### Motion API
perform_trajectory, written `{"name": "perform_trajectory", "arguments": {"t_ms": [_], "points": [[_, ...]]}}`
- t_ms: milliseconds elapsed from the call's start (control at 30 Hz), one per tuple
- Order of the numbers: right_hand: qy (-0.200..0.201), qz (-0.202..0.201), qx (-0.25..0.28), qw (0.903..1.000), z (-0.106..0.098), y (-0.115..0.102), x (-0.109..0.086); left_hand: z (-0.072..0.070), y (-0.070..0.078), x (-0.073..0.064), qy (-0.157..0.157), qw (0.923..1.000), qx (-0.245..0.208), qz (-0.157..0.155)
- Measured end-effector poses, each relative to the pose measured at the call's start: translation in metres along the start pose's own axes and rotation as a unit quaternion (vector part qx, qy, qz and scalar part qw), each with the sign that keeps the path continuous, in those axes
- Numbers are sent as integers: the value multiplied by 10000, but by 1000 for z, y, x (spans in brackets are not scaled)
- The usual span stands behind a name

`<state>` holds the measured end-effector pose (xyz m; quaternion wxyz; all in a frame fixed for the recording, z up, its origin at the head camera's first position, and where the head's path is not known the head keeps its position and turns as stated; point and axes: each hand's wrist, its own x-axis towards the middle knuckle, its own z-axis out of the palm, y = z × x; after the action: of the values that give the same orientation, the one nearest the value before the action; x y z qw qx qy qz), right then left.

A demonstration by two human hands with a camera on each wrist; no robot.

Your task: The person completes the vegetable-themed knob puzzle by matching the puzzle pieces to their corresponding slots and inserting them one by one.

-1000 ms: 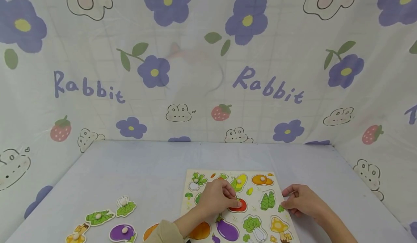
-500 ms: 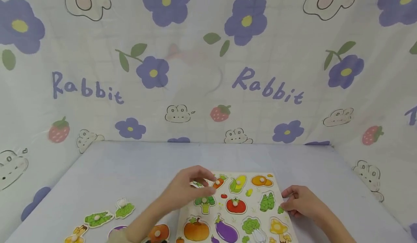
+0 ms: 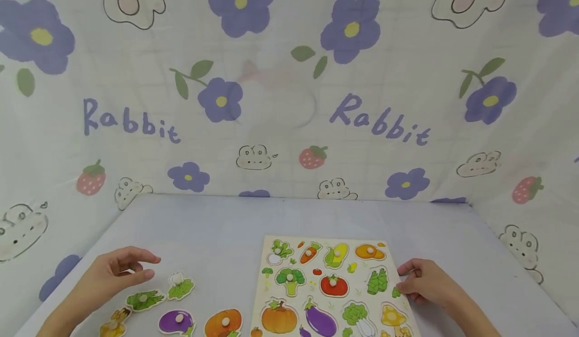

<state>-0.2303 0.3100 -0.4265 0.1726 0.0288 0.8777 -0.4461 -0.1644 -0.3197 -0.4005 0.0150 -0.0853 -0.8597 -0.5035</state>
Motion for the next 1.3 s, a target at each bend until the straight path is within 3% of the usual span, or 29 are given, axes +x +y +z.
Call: {"name": "perform_trajectory", "arguments": {"t_ms": [100,233,400,600,833,1300], "points": [[5,36,-5,10000,0,1,1,-10,-15,-2,-560,9980,-212,-204],[28,67,-54,10000,0,1,2,-16,-30,-5,-1276,9898,-504,-396],[68,130,-86,9999,0,-1,3,-18,-39,-5,-1668,9812,-779,-575],[-6,-6,29,10000,0,1,2,-18,-51,-6,-1880,9744,-1126,-508],[20,-20,43,10000,0,2,2,-17,-57,-5,-1820,9743,-1106,-739],[101,14,9,9999,2,-1,-1,-18,-59,-4,-1811,9762,-967,-706]]}}
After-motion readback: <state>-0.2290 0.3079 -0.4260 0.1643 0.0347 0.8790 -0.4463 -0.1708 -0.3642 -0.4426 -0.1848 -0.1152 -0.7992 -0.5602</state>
